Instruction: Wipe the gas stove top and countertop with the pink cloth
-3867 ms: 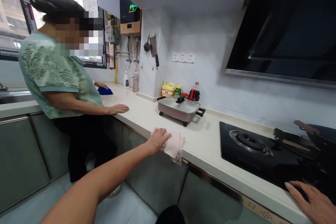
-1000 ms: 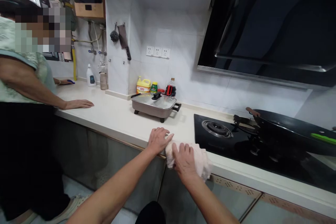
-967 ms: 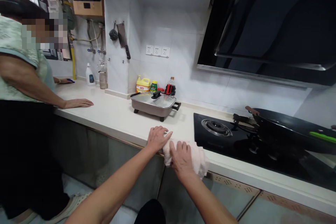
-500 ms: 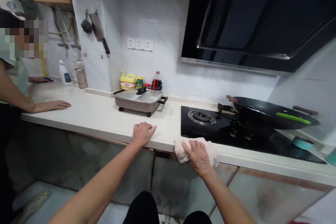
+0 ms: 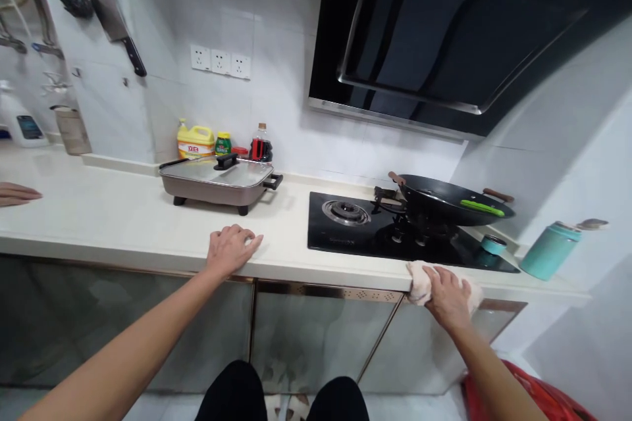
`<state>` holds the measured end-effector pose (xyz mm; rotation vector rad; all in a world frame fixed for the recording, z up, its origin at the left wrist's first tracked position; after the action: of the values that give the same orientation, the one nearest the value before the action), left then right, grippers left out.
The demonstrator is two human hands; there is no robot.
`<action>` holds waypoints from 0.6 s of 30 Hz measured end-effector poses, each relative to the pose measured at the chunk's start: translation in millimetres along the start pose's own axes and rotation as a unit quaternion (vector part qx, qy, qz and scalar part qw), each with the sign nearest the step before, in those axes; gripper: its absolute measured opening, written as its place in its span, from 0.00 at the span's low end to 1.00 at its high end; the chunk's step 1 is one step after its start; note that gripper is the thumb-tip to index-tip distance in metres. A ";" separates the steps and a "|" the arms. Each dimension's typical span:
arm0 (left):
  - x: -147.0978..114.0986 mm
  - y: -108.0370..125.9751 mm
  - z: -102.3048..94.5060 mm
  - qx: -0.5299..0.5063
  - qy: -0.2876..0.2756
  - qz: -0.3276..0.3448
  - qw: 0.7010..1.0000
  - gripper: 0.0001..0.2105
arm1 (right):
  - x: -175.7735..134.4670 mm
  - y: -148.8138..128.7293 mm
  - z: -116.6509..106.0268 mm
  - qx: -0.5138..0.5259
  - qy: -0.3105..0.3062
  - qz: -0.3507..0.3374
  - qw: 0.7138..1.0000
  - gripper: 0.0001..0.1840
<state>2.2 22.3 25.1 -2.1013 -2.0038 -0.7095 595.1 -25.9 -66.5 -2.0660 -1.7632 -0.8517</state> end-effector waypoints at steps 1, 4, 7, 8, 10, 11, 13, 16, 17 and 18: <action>0.7 0.4 0.2 0.002 -0.004 -0.001 1.000 0.24 | 0.9 -3.8 -3.8 -0.005 -0.014 0.004 1.000 0.36; 2.8 1.7 0.7 0.014 -0.011 -0.002 1.000 0.25 | 6.0 -50.6 -24.0 0.006 -0.050 -0.001 0.999 0.35; 3.5 3.1 -0.1 0.024 -0.016 -0.002 1.000 0.25 | 9.4 -138.1 -43.8 0.057 -0.074 -0.051 0.994 0.36; 3.3 3.6 -0.7 0.025 -0.019 -0.001 0.999 0.25 | 9.3 -169.9 -49.7 0.074 -0.069 -0.078 0.992 0.36; 2.6 4.5 -1.9 0.026 -0.028 0.005 0.999 0.26 | 8.1 -224.1 -59.3 0.102 -0.042 -0.122 0.986 0.34; 2.2 4.6 -2.7 0.026 -0.031 0.009 0.999 0.26 | 7.3 -243.8 -62.3 0.110 -0.025 -0.138 0.984 0.33; 1.9 3.4 -3.5 0.026 -0.034 0.016 0.999 0.27 | 5.8 -264.7 -64.6 0.122 0.019 -0.168 0.978 0.32; 2.7 -0.9 -2.2 0.022 -0.030 0.031 0.999 0.27 | 3.3 -253.1 -59.7 0.137 0.084 -0.224 0.961 0.32; 3.1 -2.6 -1.1 0.019 -0.027 0.038 0.999 0.26 | 2.8 -239.9 -56.6 0.141 0.100 -0.236 0.956 0.32; 3.5 -4.2 0.0 0.017 -0.024 0.044 0.999 0.26 | 2.9 -223.7 -53.0 0.145 0.111 -0.243 0.953 0.31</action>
<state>-1.9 25.9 25.7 -2.1927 -1.9190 -0.6115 366.1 -8.0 -57.3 -1.3159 -2.1470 -0.8442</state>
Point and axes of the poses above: each hand's wrist, its own x-axis towards the middle knuckle, its own z-axis out of the palm, y = z × x, the point moved 5 cm from there along x, towards the middle knuckle, and after that the axes turned 5 degrees about z, right-handed, at the moved point
